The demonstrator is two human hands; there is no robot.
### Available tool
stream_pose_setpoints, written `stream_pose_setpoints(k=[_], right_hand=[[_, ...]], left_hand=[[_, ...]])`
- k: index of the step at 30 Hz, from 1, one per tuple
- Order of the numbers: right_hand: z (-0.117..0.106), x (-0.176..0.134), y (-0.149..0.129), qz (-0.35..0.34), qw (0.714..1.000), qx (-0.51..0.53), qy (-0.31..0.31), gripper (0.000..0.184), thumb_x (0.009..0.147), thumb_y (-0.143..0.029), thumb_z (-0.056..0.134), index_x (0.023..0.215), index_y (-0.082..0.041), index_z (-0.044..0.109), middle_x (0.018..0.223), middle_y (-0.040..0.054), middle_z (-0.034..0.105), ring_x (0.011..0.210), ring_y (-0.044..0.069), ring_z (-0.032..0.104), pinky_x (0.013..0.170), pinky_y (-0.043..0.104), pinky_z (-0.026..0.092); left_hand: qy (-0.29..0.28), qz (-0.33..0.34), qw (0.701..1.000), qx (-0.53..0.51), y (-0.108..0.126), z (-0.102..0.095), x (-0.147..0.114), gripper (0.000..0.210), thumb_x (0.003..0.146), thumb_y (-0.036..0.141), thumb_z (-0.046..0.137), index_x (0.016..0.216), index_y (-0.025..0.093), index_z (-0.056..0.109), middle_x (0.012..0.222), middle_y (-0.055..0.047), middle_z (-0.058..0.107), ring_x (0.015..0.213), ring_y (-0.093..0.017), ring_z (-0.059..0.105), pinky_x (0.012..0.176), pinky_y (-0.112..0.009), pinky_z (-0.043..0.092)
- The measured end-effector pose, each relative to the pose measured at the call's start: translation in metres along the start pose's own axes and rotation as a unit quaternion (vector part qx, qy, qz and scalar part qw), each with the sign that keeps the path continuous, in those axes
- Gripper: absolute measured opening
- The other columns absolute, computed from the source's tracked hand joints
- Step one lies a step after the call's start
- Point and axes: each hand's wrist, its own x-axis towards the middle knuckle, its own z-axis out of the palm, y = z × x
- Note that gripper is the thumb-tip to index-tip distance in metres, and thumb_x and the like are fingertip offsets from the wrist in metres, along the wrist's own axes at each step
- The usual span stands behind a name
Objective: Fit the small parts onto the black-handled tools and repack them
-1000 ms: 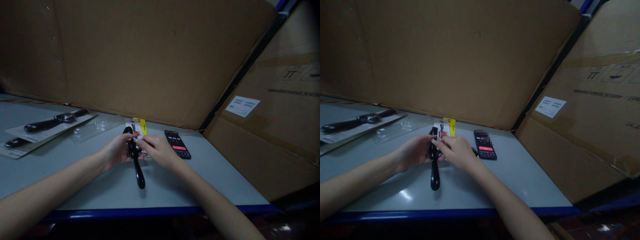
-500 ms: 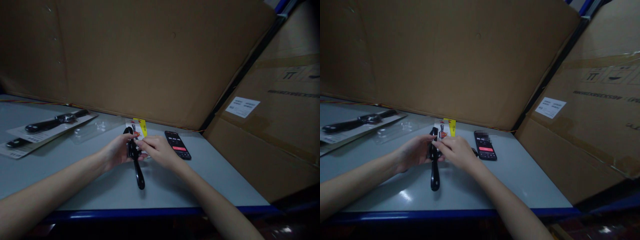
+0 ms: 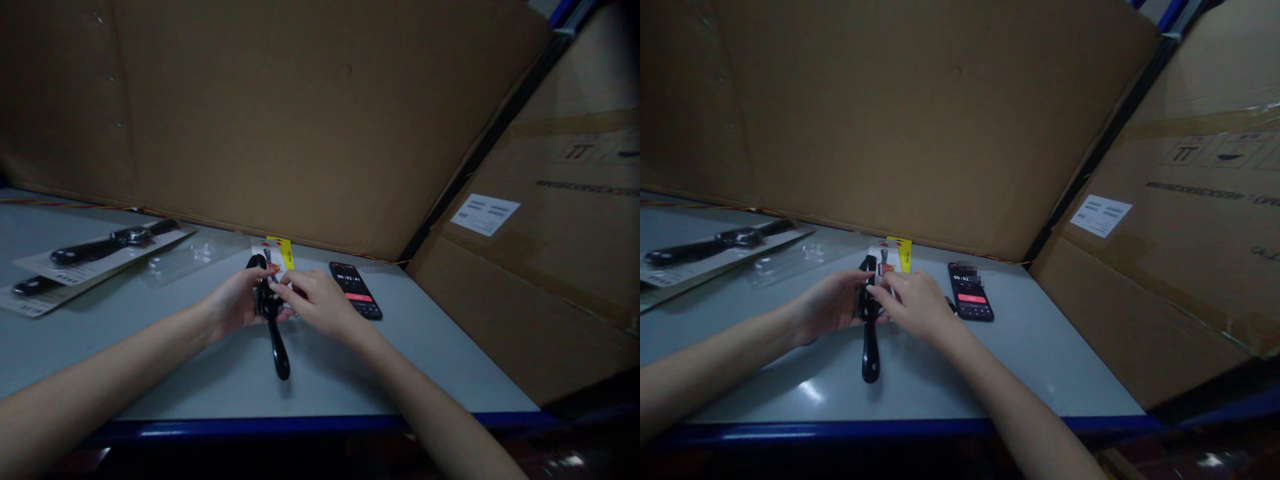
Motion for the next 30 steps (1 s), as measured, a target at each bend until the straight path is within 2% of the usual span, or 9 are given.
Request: stream_pose_setpoints(k=[3,6,9,13,17,21,23,30], right_hand=[[0.001,-0.002,0.0,0.013,1.0,0.004,-0.008,0.021,0.082,-0.035,0.048,0.071,-0.019,0.056,0.06,-0.0003,0.056,0.054,0.011,0.045,0.056,0.026,0.029],[0.003,-0.003,-0.001,0.006,0.998,0.059,-0.034,0.019,0.082,-0.033,0.047,0.074,-0.018,0.057,0.059,-0.0014,0.055,0.052,0.01,0.045,0.051,0.024,0.028],[0.003,-0.004,-0.001,-0.013,0.994,0.099,-0.052,0.016,0.083,-0.025,0.043,0.084,-0.019,0.059,0.063,-0.0015,0.057,0.055,0.01,0.048,0.052,0.023,0.031],[0.0,-0.003,0.003,-0.028,0.995,0.092,-0.037,0.024,0.08,-0.017,0.044,0.097,-0.021,0.059,0.071,-0.0001,0.059,0.061,0.011,0.05,0.058,0.023,0.034],[-0.001,-0.003,0.01,-0.048,0.995,0.076,-0.035,0.025,0.078,-0.023,0.051,0.102,-0.02,0.058,0.068,-0.0003,0.057,0.062,0.012,0.05,0.06,0.025,0.036],[0.002,-0.002,0.016,-0.102,0.991,0.078,-0.048,0.027,0.079,-0.024,0.052,0.105,-0.021,0.057,0.084,0.0025,0.061,0.078,0.013,0.054,0.072,0.027,0.038],[0.003,-0.002,0.02,-0.117,0.988,0.083,-0.057,0.026,0.081,-0.023,0.05,0.105,-0.021,0.058,0.089,0.0032,0.062,0.08,0.013,0.054,0.073,0.027,0.038],[-0.001,0.001,0.023,-0.122,0.99,0.046,-0.056,0.019,0.08,-0.032,0.054,0.092,-0.019,0.06,0.074,-0.0004,0.06,0.067,0.01,0.051,0.067,0.025,0.034]], left_hand=[[0.01,0.002,1.0,-0.01,-0.001,-0.001,0.001,0.02,0.074,0.024,0.051,0.091,0.014,0.053,0.072,-0.004,0.061,0.064,-0.017,0.061,0.069,-0.034,0.051],[0.015,0.003,1.0,-0.013,-0.001,-0.001,0.002,0.017,0.073,0.023,0.052,0.088,0.014,0.053,0.07,-0.002,0.06,0.064,-0.016,0.061,0.067,-0.033,0.052],[0.018,0.001,1.0,-0.012,-0.001,-0.001,0.002,0.019,0.074,0.022,0.051,0.091,0.016,0.052,0.069,-0.002,0.06,0.061,-0.015,0.06,0.064,-0.032,0.052],[-0.002,-0.003,1.0,0.007,0.0,0.0,0.001,0.022,0.076,0.023,0.047,0.097,0.016,0.051,0.07,-0.003,0.06,0.058,-0.016,0.06,0.064,-0.032,0.051],[-0.007,0.004,1.0,0.003,0.0,0.001,0.001,0.025,0.077,0.024,0.047,0.1,0.016,0.05,0.072,-0.003,0.059,0.062,-0.017,0.061,0.067,-0.034,0.051],[-0.016,-0.004,1.0,0.003,-0.001,0.0,0.002,0.025,0.078,0.025,0.046,0.101,0.015,0.05,0.074,-0.004,0.059,0.062,-0.016,0.06,0.066,-0.034,0.051],[-0.018,-0.004,1.0,0.002,-0.001,0.0,0.002,0.026,0.078,0.025,0.047,0.102,0.016,0.05,0.077,-0.005,0.06,0.062,-0.016,0.06,0.066,-0.034,0.051],[-0.016,-0.008,1.0,0.008,-0.004,0.001,0.003,0.025,0.079,0.026,0.045,0.1,0.014,0.051,0.078,-0.006,0.061,0.063,-0.016,0.061,0.068,-0.034,0.05]])
